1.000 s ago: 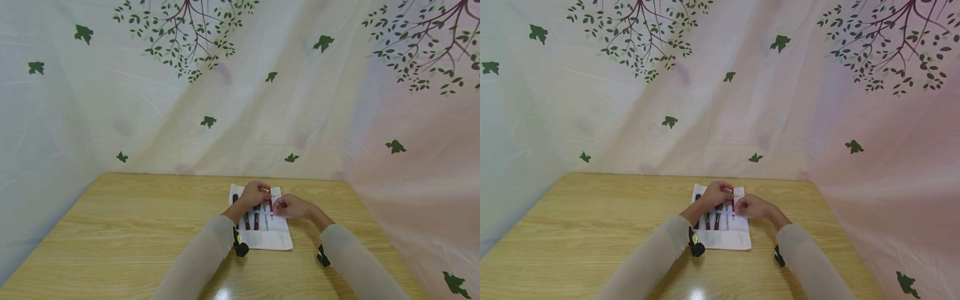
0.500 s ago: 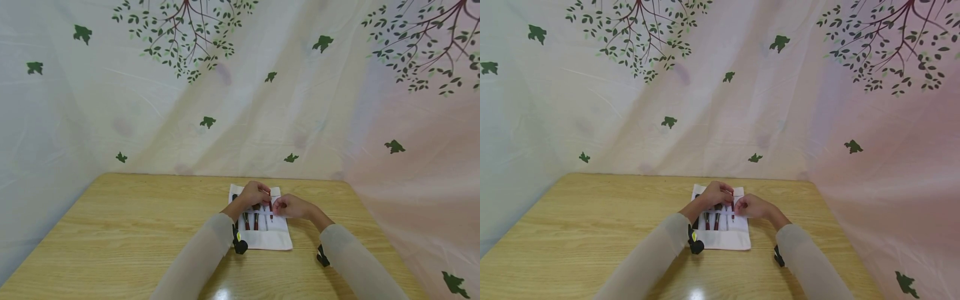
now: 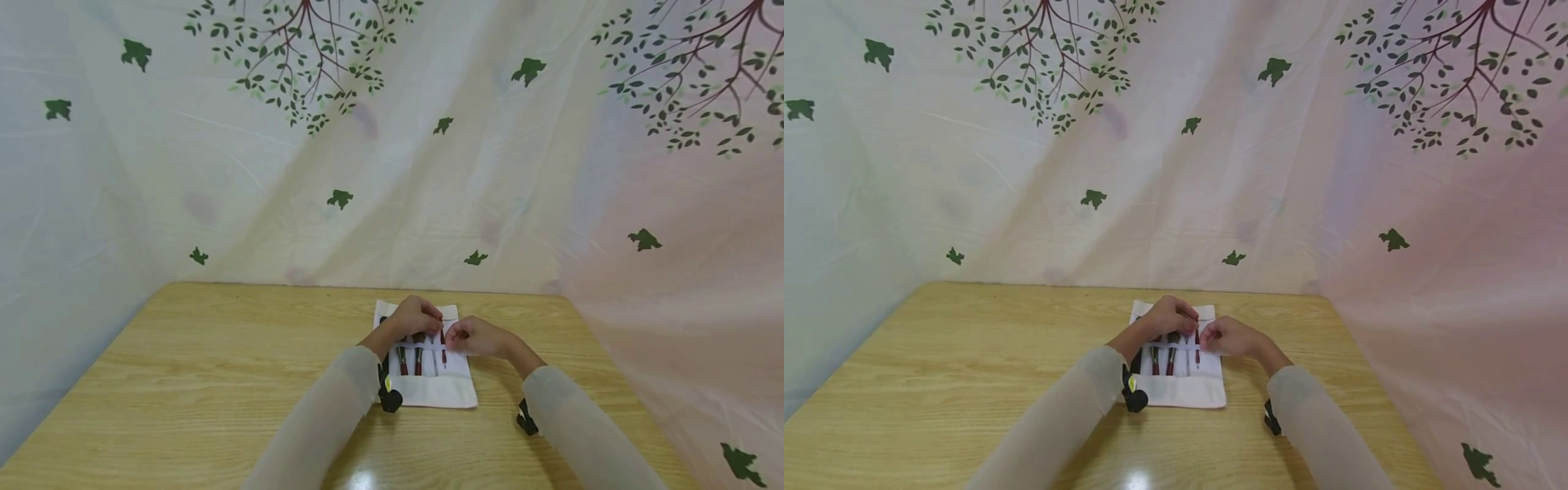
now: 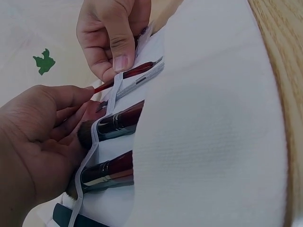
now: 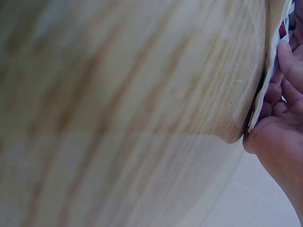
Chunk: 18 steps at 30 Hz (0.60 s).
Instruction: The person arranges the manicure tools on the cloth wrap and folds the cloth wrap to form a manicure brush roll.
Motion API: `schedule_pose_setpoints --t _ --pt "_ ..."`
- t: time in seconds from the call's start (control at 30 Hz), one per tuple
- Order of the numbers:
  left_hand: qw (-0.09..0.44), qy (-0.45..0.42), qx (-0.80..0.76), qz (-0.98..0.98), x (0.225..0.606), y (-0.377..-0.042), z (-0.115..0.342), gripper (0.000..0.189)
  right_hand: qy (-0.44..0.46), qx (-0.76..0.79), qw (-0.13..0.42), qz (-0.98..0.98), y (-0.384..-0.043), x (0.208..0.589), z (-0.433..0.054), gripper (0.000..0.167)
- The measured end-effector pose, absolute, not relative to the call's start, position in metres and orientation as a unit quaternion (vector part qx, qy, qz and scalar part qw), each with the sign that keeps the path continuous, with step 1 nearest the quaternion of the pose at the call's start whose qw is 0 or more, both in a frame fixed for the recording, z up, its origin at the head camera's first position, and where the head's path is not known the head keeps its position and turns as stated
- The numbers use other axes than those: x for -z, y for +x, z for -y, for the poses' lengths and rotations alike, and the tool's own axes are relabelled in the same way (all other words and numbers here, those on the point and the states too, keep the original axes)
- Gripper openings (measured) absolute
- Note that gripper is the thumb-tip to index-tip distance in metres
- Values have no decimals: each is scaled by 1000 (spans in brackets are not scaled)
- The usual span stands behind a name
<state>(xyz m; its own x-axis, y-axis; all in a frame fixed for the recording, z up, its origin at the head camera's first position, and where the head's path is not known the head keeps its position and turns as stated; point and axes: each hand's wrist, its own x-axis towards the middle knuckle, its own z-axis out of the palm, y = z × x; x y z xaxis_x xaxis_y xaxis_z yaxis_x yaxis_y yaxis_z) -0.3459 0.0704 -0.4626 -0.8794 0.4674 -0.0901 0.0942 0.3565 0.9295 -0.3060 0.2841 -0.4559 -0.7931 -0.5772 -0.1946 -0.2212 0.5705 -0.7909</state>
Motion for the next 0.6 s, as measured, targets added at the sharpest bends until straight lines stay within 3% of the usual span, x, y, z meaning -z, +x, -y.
schedule_pose_setpoints --t 0.27,0.6 --pt "166 241 -450 -844 459 -348 -67 9 -239 418 225 -847 -305 456 -286 12" --pt "200 296 -385 -851 456 -349 -64 4 -237 422 228 -845 -305 456 -286 13"
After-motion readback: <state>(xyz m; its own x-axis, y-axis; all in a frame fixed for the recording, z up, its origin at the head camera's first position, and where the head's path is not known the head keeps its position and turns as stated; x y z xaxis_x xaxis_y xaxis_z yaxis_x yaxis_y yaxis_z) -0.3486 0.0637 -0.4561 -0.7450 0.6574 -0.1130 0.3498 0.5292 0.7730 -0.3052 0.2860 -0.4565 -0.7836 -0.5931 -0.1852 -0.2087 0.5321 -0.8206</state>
